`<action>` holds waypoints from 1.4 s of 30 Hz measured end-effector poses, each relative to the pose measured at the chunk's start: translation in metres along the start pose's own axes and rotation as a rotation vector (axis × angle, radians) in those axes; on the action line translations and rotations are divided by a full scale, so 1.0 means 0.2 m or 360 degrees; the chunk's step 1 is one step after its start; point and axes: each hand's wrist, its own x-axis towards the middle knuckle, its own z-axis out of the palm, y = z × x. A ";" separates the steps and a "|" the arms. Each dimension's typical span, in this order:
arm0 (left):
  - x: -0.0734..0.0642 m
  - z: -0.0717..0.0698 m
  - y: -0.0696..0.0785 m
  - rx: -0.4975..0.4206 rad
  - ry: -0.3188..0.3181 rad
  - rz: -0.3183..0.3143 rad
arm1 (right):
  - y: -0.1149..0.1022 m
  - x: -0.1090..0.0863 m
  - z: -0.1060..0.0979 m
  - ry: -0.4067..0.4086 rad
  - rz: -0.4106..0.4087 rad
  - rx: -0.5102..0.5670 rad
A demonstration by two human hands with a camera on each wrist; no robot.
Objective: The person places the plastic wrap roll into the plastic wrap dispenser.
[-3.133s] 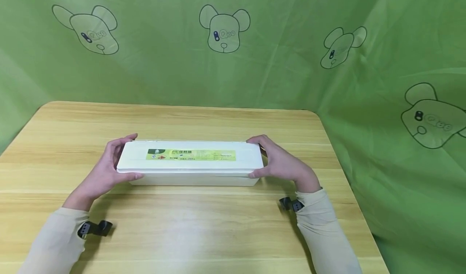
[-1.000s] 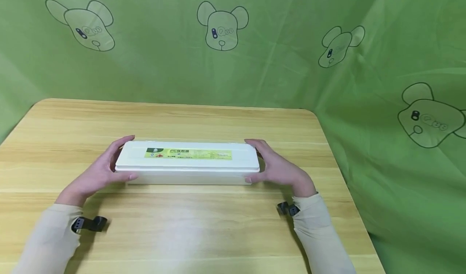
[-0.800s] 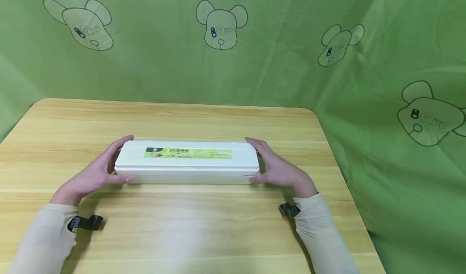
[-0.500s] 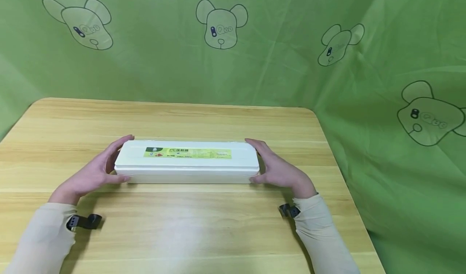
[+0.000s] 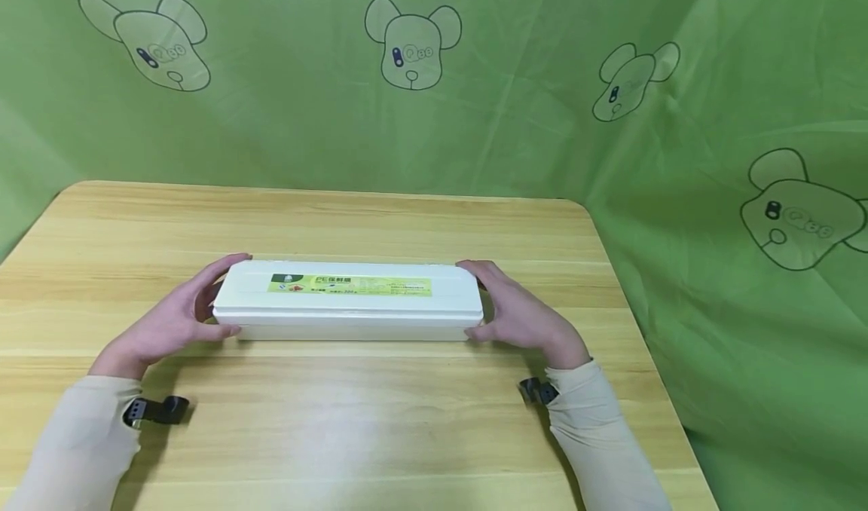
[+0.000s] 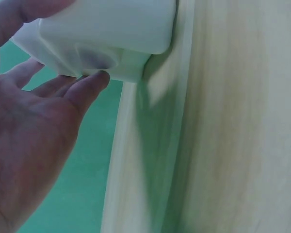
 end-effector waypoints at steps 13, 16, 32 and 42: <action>0.00 -0.01 0.00 -0.0018 -0.0022 0.0052 | -0.01 0.01 0.00 0.0021 -0.0114 -0.0090; 0.01 0.00 -0.01 -0.0015 -0.0023 0.0064 | 0.00 0.01 0.00 0.0036 -0.0174 -0.0116; 0.01 -0.01 0.00 0.0030 0.0013 0.0016 | 0.03 -0.02 -0.01 -0.0079 0.0068 0.0406; 0.00 0.00 -0.01 0.0125 0.0048 -0.0141 | 0.08 -0.03 -0.04 -0.0155 0.0126 0.0718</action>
